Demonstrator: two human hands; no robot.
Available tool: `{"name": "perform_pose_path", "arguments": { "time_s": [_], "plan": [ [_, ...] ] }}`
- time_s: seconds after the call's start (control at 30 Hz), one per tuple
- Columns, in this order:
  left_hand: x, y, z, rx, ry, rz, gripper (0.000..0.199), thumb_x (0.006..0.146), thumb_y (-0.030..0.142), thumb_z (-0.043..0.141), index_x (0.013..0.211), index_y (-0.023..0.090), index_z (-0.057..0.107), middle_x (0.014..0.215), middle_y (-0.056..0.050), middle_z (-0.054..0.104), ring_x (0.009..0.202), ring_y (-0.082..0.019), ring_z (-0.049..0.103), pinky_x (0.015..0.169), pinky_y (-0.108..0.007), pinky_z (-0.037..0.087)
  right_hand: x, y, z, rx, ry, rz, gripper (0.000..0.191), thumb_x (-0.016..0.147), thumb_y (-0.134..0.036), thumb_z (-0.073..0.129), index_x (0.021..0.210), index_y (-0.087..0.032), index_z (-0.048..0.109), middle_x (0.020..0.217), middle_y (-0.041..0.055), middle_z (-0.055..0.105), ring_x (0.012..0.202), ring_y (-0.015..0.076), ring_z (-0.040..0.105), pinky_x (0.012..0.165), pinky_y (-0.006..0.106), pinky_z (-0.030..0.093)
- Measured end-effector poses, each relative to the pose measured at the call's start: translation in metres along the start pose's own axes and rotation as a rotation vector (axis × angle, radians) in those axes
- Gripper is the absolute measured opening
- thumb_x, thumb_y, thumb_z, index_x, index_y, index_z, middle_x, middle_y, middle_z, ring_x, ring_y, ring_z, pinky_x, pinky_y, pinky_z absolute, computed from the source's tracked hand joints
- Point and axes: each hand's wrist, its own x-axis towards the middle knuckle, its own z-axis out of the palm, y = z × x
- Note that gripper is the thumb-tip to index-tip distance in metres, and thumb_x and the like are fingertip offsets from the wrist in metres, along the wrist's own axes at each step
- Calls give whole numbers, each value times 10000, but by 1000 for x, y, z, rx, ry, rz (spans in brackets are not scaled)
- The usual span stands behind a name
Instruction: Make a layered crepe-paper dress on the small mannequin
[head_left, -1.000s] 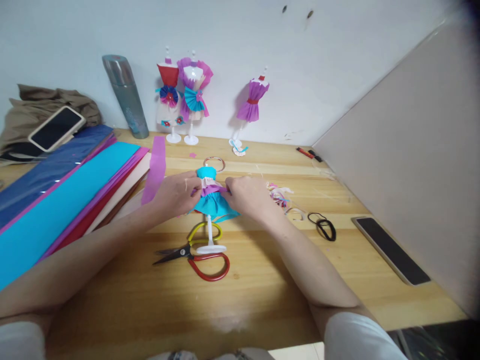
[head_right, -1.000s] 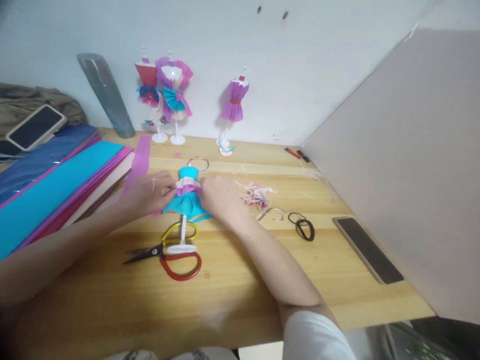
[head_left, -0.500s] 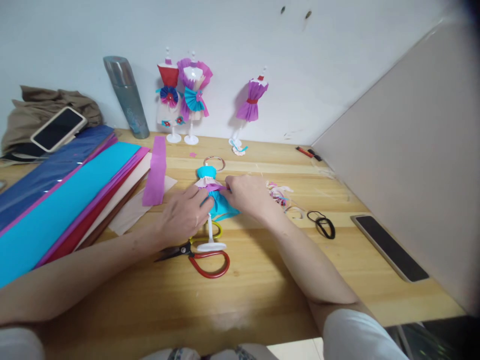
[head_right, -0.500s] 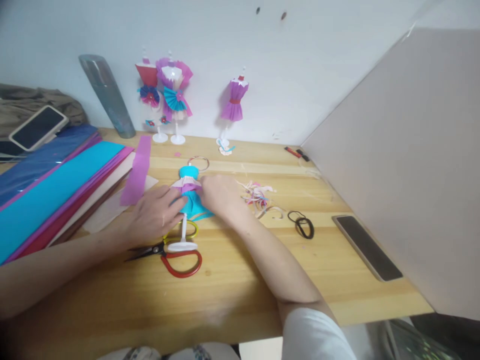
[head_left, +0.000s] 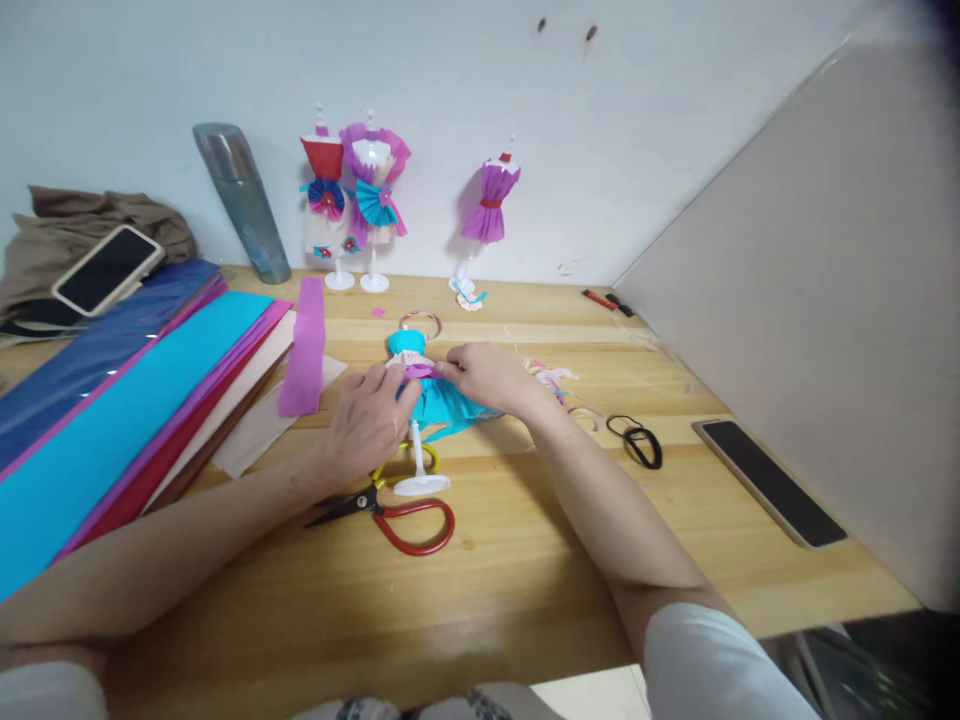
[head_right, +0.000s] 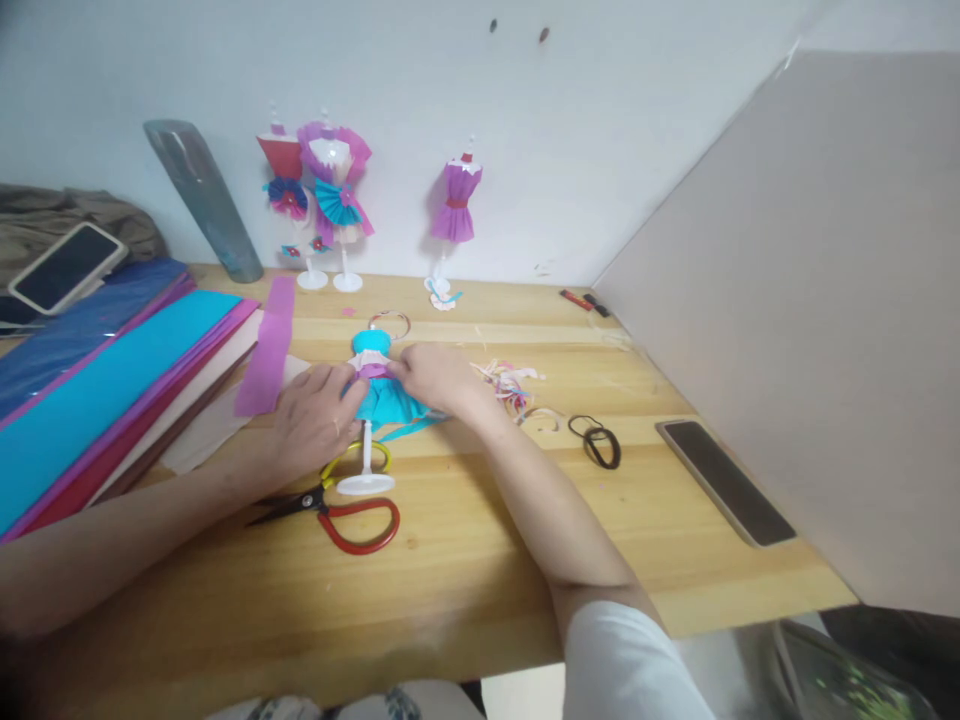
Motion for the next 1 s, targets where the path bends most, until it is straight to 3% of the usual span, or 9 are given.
{"name": "perform_pose_path", "arguments": {
  "time_s": [0.2, 0.37, 0.53, 0.67, 0.87, 0.93, 1.0],
  "plan": [
    [8, 4, 0, 1, -3, 20, 217, 947, 184, 519, 1109, 144, 658, 1074, -178, 644, 989, -325, 578, 746, -424, 434, 7, 9, 0, 68, -5, 1, 411, 1037, -361, 435, 1007, -130, 773, 1042, 143, 782, 895, 201, 687, 682, 271, 358],
    [10, 2, 1, 39, 9, 25, 230, 960, 151, 481, 1105, 133, 659, 1026, -165, 654, 957, -314, 581, 723, -411, 429, 13, 18, 4, 164, 7, -23, 416, 1019, -364, 450, 930, -112, 769, 902, 104, 764, 770, 162, 609, 651, 262, 341],
    [8, -6, 7, 19, 66, -26, 198, 947, 148, 494, 1055, 142, 660, 1026, -155, 652, 951, -310, 569, 727, -405, 408, 15, 22, 6, 254, -1, -35, 431, 1009, -380, 447, 873, -98, 743, 783, 62, 694, 688, 141, 539, 610, 254, 330],
    [6, -13, 11, -18, 92, -73, 249, 928, 146, 503, 1130, 144, 648, 1105, -153, 645, 975, -306, 554, 750, -401, 412, 15, 22, 5, 295, -7, -50, 432, 1008, -386, 438, 841, -106, 722, 745, 44, 648, 679, 137, 525, 608, 251, 328],
    [-8, -7, 9, -96, 184, -76, 244, 944, 203, 535, 1153, 151, 651, 1093, -159, 668, 970, -301, 576, 770, -402, 449, 15, 24, 6, 306, -16, -65, 421, 1008, -384, 443, 802, -116, 693, 749, 44, 627, 696, 140, 520, 623, 256, 323],
    [-18, -2, 4, -200, 210, -102, 205, 976, 239, 504, 1056, 165, 677, 1007, -142, 687, 940, -283, 598, 758, -382, 454, 17, 25, 7, 313, -13, -71, 413, 1003, -381, 453, 778, -119, 680, 734, 42, 615, 689, 142, 515, 623, 260, 324],
    [-26, 4, -3, -383, 157, -184, 226, 965, 254, 492, 847, 183, 671, 838, -94, 679, 812, -235, 611, 684, -338, 430, 18, 26, 8, 327, -9, -69, 407, 999, -383, 462, 761, -126, 669, 722, 40, 608, 685, 145, 515, 623, 265, 328]
  ]
}}
